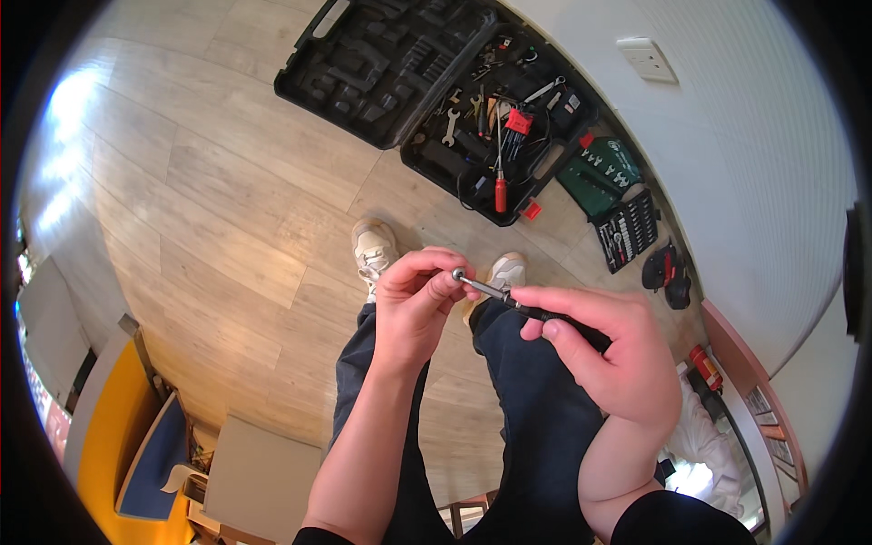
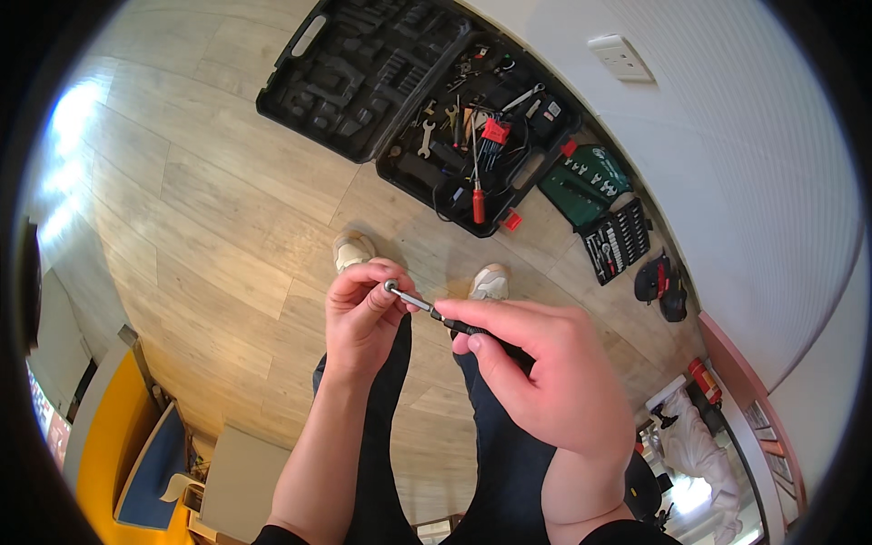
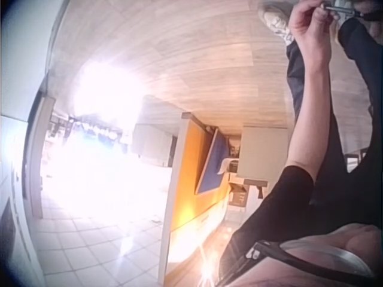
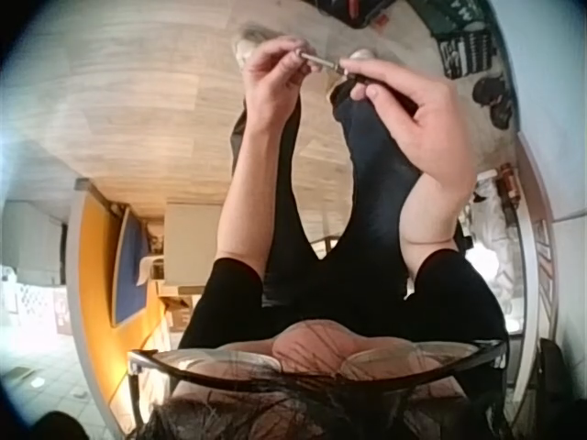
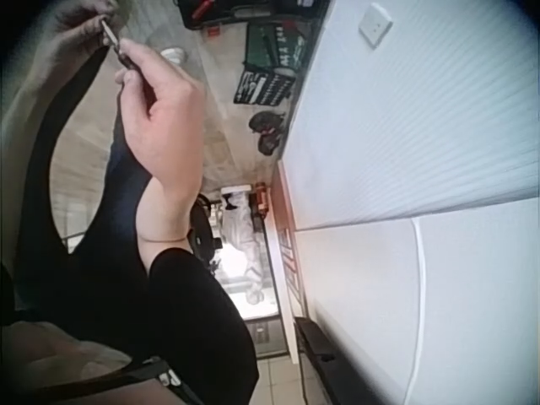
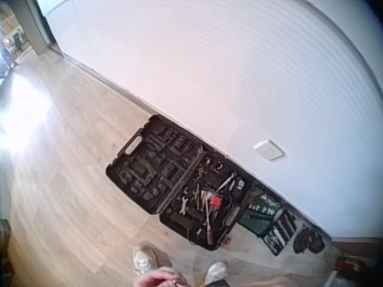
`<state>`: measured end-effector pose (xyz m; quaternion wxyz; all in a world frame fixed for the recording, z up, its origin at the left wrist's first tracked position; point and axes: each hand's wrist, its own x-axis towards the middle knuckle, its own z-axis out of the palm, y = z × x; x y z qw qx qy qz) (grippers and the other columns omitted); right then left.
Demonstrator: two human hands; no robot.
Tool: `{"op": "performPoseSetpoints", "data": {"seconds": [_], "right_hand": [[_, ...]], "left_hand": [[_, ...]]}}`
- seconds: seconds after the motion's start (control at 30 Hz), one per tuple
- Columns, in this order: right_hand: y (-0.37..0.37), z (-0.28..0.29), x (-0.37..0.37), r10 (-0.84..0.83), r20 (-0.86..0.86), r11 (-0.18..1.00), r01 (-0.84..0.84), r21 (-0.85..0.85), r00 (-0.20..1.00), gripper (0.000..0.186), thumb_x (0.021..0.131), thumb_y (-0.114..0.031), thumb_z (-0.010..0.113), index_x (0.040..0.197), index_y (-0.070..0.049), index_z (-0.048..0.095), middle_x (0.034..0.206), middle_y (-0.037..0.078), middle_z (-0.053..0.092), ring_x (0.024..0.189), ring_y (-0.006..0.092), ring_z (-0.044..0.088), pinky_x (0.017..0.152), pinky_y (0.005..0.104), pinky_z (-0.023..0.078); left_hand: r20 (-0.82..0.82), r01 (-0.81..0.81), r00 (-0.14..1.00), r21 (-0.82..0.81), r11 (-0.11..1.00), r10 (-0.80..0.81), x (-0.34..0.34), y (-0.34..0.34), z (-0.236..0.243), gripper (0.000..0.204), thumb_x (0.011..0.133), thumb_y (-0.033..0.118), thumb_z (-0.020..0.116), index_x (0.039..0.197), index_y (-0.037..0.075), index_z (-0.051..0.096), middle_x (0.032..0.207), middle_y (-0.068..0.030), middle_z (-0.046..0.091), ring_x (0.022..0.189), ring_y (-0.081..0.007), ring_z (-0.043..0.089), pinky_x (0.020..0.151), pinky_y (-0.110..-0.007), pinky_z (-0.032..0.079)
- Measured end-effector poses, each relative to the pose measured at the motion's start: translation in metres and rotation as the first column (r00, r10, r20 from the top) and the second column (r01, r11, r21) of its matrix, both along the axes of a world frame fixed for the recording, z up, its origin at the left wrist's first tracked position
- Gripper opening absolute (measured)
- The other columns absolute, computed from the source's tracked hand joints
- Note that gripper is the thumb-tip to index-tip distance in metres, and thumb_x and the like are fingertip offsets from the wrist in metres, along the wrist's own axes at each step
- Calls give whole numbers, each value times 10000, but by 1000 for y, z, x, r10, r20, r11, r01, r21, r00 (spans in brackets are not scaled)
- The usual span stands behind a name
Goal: Repairing a small electric scooter component using an electric drill and hand tools.
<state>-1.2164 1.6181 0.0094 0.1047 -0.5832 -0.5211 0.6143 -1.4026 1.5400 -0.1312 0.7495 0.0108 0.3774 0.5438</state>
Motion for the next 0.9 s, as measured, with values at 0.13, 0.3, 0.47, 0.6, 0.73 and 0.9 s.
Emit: {"op": "performPoseSetpoints", "data": {"seconds": [0.13, 0.3, 0.47, 0.6, 0.73, 0.9], "right_hand": [[7, 7, -6, -34, 58, 989, 42, -141, 998, 291, 929, 27, 606, 1196, -1, 717, 862, 149, 752, 778, 178, 729, 709, 272, 545], [8, 12, -11, -65, 75, 978, 78, -194, 995, 283, 934, 17, 596, 1191, 5, 715, 849, 132, 759, 729, 165, 718, 671, 268, 535], [6, 15, -13, -110, 103, 963, 131, -234, 989, 283, 939, 6, 594, 1197, -1, 709, 839, 134, 757, 700, 164, 712, 649, 270, 530], [0, 7, -15, -11, 163, 982, 42, -186, 986, 282, 954, -8, 579, 1214, -14, 688, 850, 141, 749, 713, 171, 704, 679, 295, 537], [-6, -37, 3, 30, 148, 975, 3, -222, 988, 314, 974, -33, 561, 1281, -29, 624, 940, 115, 747, 875, 173, 712, 785, 317, 533], [-49, -256, 41, -273, 34, 948, 275, -157, 961, 311, 965, -25, 596, 1275, -30, 596, 1016, 89, 744, 972, 165, 701, 835, 297, 524]], "left_hand": [[3, 4, 1000, -10, 1000, -4, -2, 1, 0, 142, 961, -4, 657, 1094, 44, 677, 1031, -125, 646, 889, -231, 663, 758, -333, 555], [15, 9, 1000, -3, 1000, -9, -6, 1, -1, 138, 955, -9, 663, 1084, 36, 680, 1035, -128, 647, 882, -235, 665, 753, -337, 560], [-7, 12, 1000, -15, 1000, -13, -3, 6, 2, 119, 945, -27, 666, 1060, -1, 684, 1032, -135, 651, 886, -236, 671, 768, -343, 578], [-389, 185, 910, 68, 980, -144, -10, 5, -2, 113, 935, -69, 660, 1035, -39, 706, 1017, -131, 690, 891, -199, 689, 808, -319, 581], [-542, 77, 823, -187, 979, -168, -13, 6, -8, 84, 985, 5, 637, 1061, 1, 673, 1001, -76, 686, 842, -129, 651, 782, -284, 566], [-507, -88, 855, -344, 935, -106, -9, 7, -14, 86, 1032, 97, 612, 1099, 43, 607, 971, -32, 650, 813, -101, 607, 756, -256, 534]]}}
